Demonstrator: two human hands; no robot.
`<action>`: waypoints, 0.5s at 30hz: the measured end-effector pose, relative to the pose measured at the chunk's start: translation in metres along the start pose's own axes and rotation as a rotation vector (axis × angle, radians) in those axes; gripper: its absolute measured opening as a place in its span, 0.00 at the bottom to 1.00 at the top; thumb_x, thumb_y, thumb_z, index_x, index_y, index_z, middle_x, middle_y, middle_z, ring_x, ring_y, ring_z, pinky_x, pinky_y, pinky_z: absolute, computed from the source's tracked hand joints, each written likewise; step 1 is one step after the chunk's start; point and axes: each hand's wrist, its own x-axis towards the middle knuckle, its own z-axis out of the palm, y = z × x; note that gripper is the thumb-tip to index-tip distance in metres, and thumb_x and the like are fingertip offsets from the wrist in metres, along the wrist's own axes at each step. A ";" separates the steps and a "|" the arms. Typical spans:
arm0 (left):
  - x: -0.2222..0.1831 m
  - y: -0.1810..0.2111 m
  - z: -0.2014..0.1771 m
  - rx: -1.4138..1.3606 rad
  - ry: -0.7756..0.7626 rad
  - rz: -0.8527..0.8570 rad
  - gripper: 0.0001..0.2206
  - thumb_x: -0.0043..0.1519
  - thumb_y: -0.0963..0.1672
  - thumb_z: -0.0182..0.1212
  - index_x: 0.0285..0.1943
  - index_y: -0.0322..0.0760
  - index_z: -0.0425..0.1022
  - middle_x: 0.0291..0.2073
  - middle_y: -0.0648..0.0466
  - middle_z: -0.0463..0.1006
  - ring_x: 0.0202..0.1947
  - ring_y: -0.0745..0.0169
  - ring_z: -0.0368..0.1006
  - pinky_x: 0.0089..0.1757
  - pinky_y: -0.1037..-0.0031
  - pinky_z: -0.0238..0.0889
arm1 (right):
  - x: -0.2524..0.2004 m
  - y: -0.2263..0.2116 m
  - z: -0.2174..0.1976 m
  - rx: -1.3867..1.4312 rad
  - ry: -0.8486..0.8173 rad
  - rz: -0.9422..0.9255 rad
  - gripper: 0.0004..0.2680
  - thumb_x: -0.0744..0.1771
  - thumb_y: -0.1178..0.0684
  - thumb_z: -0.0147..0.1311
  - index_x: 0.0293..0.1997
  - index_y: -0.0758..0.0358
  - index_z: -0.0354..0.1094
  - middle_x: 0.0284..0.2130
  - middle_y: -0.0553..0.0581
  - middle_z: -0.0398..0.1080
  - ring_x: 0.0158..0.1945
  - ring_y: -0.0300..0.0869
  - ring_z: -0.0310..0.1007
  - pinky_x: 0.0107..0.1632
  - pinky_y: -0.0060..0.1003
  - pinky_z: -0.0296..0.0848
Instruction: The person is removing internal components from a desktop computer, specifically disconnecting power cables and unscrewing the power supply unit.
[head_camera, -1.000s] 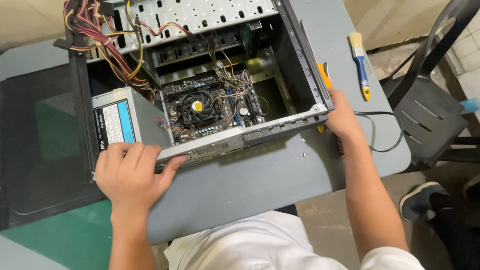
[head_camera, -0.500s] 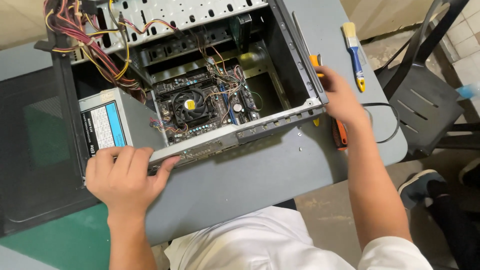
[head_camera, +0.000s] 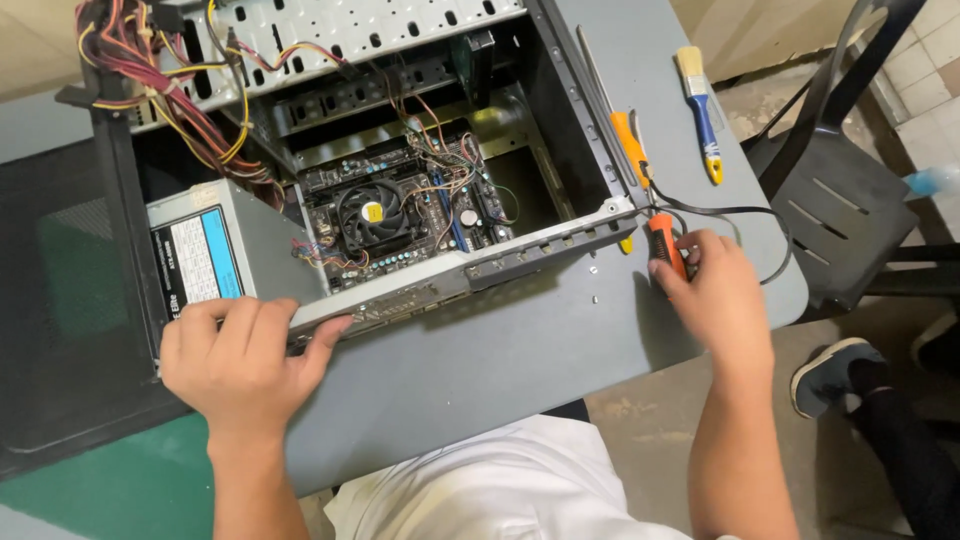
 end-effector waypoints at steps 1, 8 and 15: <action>0.000 0.001 0.000 -0.001 -0.003 -0.007 0.25 0.69 0.62 0.51 0.32 0.48 0.79 0.26 0.62 0.73 0.35 0.52 0.70 0.33 0.67 0.54 | -0.006 -0.002 0.003 -0.012 0.004 0.012 0.16 0.68 0.44 0.55 0.58 0.61 0.67 0.44 0.61 0.69 0.43 0.55 0.70 0.44 0.50 0.68; 0.002 0.001 -0.001 -0.004 -0.002 -0.011 0.25 0.69 0.62 0.51 0.32 0.47 0.78 0.26 0.62 0.73 0.35 0.52 0.71 0.33 0.67 0.54 | 0.021 0.012 0.056 -0.171 0.463 -0.655 0.05 0.68 0.52 0.61 0.42 0.61 0.78 0.46 0.61 0.73 0.43 0.57 0.65 0.52 0.49 0.67; 0.006 0.001 -0.006 0.011 -0.040 -0.011 0.25 0.68 0.63 0.52 0.33 0.47 0.77 0.27 0.61 0.72 0.35 0.52 0.71 0.33 0.65 0.56 | 0.060 -0.020 0.067 -0.254 0.269 -0.459 0.04 0.61 0.58 0.47 0.33 0.59 0.57 0.29 0.54 0.63 0.35 0.56 0.55 0.37 0.47 0.58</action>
